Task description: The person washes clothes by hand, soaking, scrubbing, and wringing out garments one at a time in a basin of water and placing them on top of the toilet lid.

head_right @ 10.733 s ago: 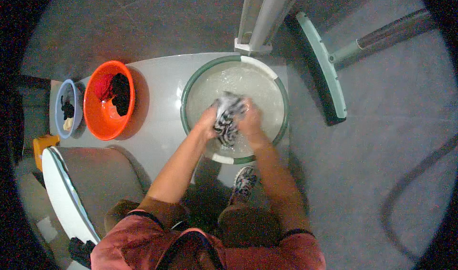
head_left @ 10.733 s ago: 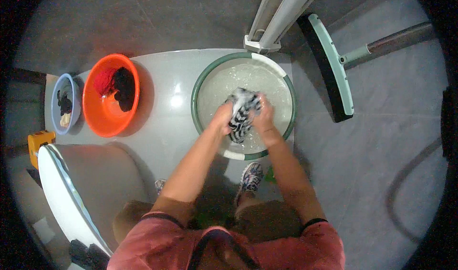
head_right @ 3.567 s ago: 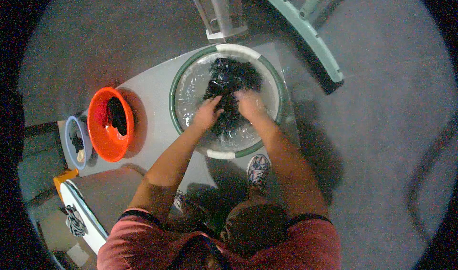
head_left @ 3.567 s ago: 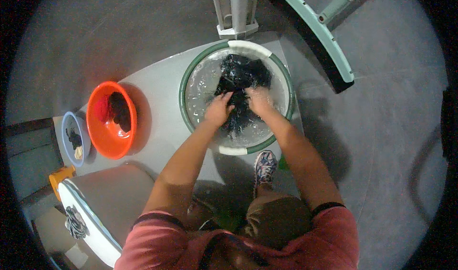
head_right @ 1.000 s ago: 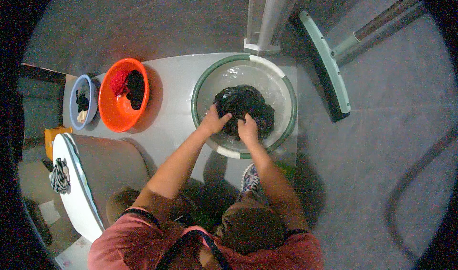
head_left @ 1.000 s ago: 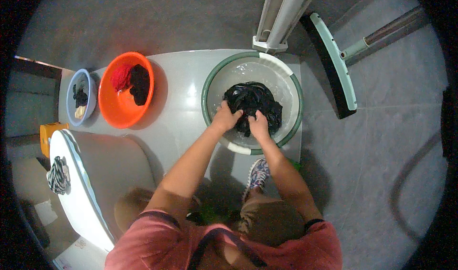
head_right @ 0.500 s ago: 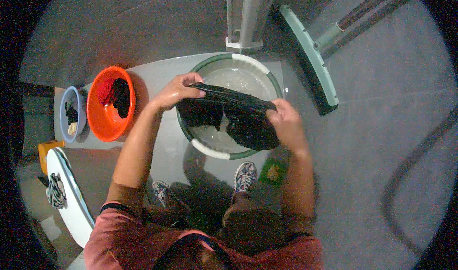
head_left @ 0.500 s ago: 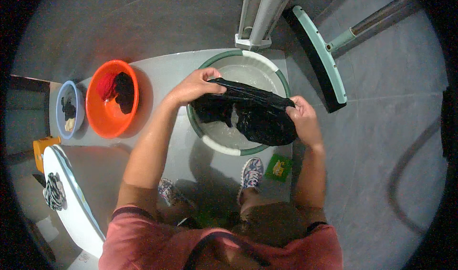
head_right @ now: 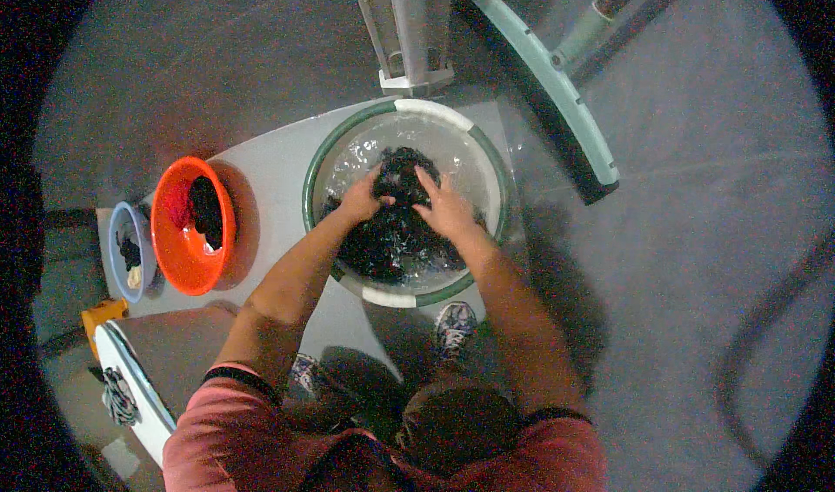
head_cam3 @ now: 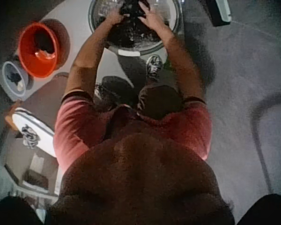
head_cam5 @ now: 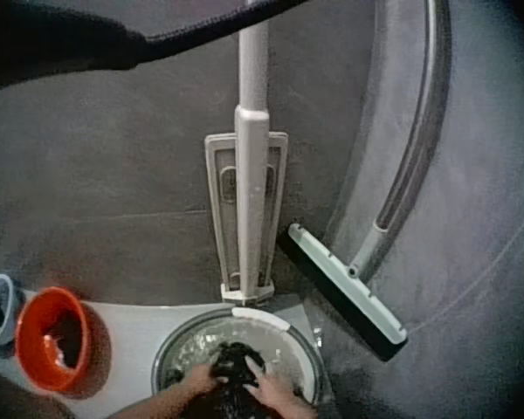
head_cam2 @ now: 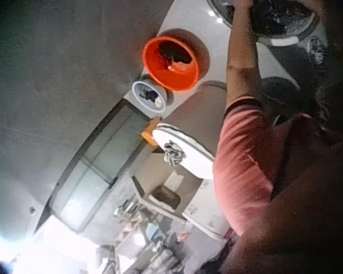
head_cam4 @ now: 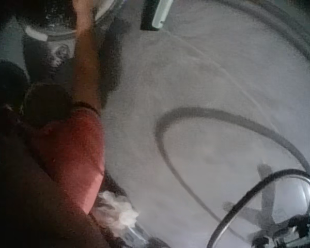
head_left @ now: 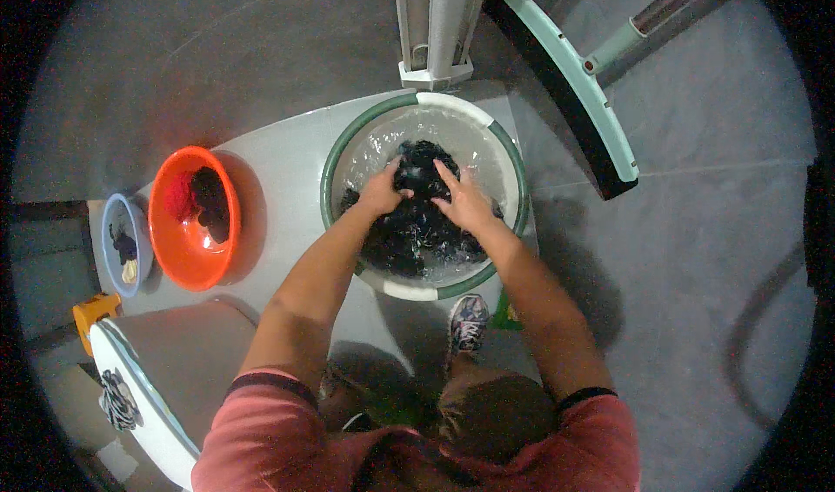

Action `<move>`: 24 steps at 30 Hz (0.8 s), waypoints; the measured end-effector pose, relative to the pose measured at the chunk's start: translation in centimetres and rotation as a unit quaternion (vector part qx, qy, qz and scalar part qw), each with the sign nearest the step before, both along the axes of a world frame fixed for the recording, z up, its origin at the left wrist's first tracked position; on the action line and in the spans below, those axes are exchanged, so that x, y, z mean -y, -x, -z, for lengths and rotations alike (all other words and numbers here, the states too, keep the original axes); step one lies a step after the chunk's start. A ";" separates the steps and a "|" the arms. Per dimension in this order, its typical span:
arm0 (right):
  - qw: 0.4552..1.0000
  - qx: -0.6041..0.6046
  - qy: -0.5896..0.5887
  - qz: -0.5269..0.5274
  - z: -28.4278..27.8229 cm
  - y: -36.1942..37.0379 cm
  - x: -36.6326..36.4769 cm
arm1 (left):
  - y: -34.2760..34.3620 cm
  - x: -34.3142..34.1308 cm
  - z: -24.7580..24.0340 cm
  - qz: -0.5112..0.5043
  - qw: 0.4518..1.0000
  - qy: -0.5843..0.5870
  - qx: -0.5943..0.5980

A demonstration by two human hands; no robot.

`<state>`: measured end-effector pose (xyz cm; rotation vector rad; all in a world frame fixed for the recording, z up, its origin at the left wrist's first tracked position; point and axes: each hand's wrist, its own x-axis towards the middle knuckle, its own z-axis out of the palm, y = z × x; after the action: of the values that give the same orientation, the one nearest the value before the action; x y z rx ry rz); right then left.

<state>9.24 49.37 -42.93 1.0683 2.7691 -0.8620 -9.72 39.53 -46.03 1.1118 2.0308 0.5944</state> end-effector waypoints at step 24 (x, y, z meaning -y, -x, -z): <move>0.986 -0.091 -0.094 0.105 1.5 -0.9 0.2 | -5.4 3.2 -3.6 -0.122 0.979 -0.029 -0.161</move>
<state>10.09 49.19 -44.47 1.4020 2.9781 -0.7644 -4.32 36.35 -42.38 1.0536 2.4677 0.6317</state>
